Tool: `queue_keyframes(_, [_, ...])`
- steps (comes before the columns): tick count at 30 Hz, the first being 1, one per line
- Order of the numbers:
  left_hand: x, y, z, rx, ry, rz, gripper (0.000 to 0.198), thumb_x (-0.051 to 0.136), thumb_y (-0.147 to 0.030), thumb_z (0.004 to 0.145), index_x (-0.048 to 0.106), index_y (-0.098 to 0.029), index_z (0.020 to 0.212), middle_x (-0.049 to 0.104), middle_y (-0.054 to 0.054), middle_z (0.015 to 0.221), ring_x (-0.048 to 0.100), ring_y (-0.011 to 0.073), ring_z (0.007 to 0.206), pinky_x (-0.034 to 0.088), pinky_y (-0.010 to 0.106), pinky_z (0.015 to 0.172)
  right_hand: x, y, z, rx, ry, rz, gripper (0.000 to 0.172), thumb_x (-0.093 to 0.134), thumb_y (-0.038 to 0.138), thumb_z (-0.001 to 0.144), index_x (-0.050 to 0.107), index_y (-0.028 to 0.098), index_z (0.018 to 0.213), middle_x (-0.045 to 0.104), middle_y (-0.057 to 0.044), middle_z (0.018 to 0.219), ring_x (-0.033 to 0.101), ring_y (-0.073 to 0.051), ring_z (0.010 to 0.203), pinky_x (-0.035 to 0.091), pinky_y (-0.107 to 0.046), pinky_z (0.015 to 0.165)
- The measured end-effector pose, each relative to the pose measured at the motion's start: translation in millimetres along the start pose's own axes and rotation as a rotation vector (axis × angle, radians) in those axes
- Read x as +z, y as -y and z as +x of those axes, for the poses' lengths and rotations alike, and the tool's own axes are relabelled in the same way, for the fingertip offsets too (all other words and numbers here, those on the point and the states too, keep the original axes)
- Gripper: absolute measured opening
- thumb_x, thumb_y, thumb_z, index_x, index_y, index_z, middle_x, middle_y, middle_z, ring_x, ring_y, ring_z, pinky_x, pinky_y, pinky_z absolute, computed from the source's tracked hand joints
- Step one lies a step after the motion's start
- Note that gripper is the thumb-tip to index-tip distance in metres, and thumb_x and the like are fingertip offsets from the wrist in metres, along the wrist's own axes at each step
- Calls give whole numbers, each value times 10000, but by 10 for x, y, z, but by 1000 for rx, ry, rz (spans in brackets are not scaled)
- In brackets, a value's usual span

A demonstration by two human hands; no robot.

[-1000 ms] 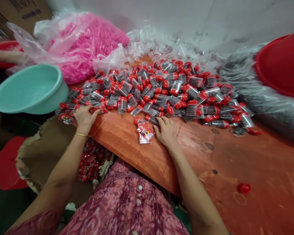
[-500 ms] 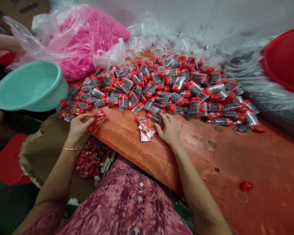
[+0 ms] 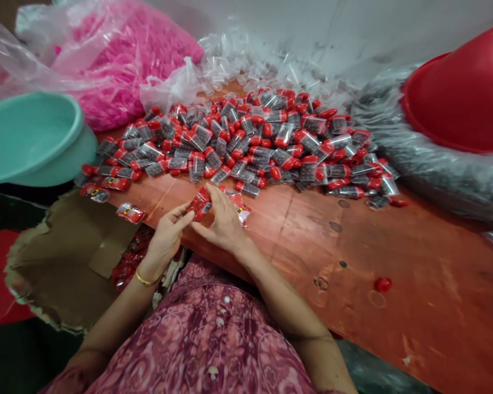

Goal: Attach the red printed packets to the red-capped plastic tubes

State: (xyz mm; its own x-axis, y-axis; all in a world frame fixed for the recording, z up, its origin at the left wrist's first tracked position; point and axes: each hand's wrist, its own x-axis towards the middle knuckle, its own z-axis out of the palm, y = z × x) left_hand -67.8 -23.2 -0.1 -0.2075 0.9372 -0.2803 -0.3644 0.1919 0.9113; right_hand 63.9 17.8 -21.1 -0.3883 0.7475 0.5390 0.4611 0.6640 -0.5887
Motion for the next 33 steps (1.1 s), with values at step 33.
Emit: queue_keyframes(33, [-143,126,-240,-177,23,152,421,752,-477,573,630,-140,793,628,-11,632,544,97,516,447,216,524,-76,56,-255,-51,168,-72,676,566,509,790,369,159,1333,598,-149,1239,564,-256,1140,311,-492,1071])
